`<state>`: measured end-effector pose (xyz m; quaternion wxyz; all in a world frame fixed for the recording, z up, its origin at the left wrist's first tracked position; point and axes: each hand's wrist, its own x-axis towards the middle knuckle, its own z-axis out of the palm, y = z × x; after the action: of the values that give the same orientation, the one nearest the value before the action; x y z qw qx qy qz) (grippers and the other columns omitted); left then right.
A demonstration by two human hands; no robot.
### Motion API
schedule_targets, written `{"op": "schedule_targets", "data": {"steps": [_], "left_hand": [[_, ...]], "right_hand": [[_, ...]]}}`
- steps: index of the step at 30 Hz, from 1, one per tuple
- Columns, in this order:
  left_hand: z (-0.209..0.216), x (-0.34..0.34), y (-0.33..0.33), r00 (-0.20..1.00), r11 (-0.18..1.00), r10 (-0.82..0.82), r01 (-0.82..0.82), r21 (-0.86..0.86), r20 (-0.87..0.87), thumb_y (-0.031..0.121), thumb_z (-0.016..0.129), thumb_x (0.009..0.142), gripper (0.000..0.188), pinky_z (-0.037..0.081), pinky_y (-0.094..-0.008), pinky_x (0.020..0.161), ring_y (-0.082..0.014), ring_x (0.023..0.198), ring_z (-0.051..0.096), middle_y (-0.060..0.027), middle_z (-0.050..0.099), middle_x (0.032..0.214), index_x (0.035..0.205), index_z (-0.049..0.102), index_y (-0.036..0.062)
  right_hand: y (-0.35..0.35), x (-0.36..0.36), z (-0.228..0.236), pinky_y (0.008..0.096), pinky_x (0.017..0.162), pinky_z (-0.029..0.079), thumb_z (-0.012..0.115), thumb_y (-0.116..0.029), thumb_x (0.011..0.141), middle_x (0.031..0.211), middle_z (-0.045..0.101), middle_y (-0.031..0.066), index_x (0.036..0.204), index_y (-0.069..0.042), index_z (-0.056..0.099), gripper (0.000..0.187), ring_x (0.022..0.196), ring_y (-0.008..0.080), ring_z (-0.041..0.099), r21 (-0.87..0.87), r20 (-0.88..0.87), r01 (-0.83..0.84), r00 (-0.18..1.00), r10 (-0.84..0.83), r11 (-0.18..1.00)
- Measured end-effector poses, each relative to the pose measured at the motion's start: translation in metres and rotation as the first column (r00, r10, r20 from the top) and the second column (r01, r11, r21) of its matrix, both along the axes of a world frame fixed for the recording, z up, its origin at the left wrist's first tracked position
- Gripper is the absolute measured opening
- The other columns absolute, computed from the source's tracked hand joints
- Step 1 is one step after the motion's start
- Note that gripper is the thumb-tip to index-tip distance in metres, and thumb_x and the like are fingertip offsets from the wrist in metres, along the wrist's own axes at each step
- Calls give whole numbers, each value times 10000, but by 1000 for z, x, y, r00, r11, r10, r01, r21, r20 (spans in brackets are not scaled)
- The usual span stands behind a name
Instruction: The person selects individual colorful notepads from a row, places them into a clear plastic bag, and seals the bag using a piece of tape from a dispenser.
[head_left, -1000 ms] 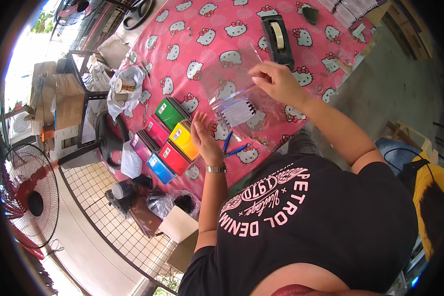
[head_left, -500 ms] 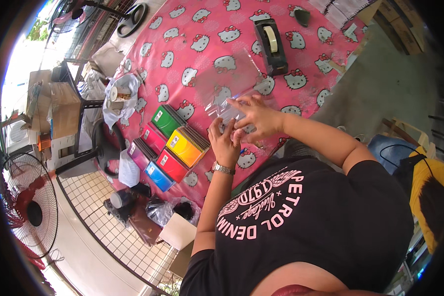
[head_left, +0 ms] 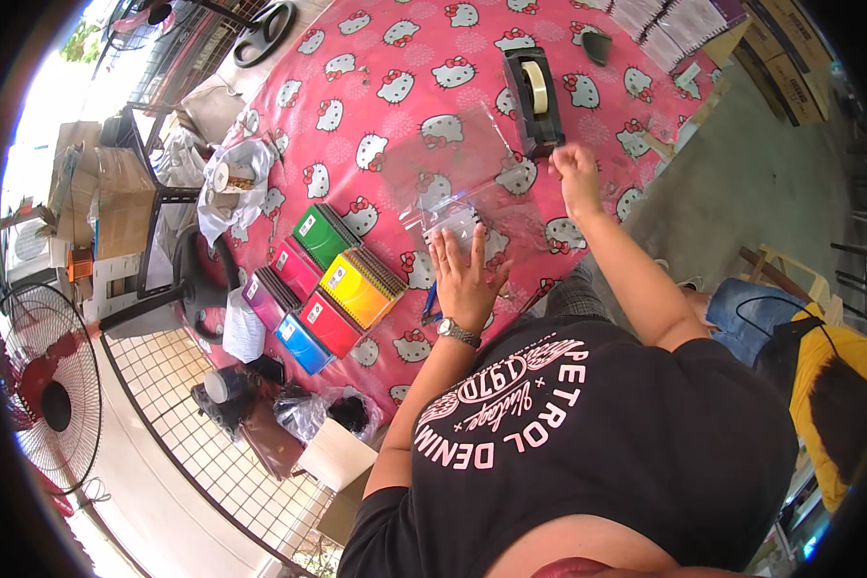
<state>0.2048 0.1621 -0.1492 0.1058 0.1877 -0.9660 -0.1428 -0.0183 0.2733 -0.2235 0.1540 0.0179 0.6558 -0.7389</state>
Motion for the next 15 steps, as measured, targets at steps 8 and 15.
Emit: {"op": "schedule_targets", "data": {"steps": [8, 15], "left_hand": [[-5, 1, 2, 993, 995, 73, -66, 77, -88, 314, 678, 792, 641, 278, -565, 1105, -514, 1314, 309, -324, 323, 1382, 1370, 476, 122], [-1, 1, 3, 995, 993, 66, -59, 105, -70, 266, 740, 743, 661, 333, -553, 1072, -544, 1301, 290, -345, 298, 1341, 1343, 493, 138]], "right_hand": [[-49, 16, 50, 280, 586, 452, 603, -95, 879, 774, 622, 31, 860, -41, 616, 59, 655, 143, 558, -228, 237, -739, 590, 772, 634], [-88, 51, 101, 431, 725, 520, 747, -355, 741, 848, 673, 166, 794, -55, 647, 321, 861, 348, 659, 845, 14, -522, 234, 972, 113]]}}
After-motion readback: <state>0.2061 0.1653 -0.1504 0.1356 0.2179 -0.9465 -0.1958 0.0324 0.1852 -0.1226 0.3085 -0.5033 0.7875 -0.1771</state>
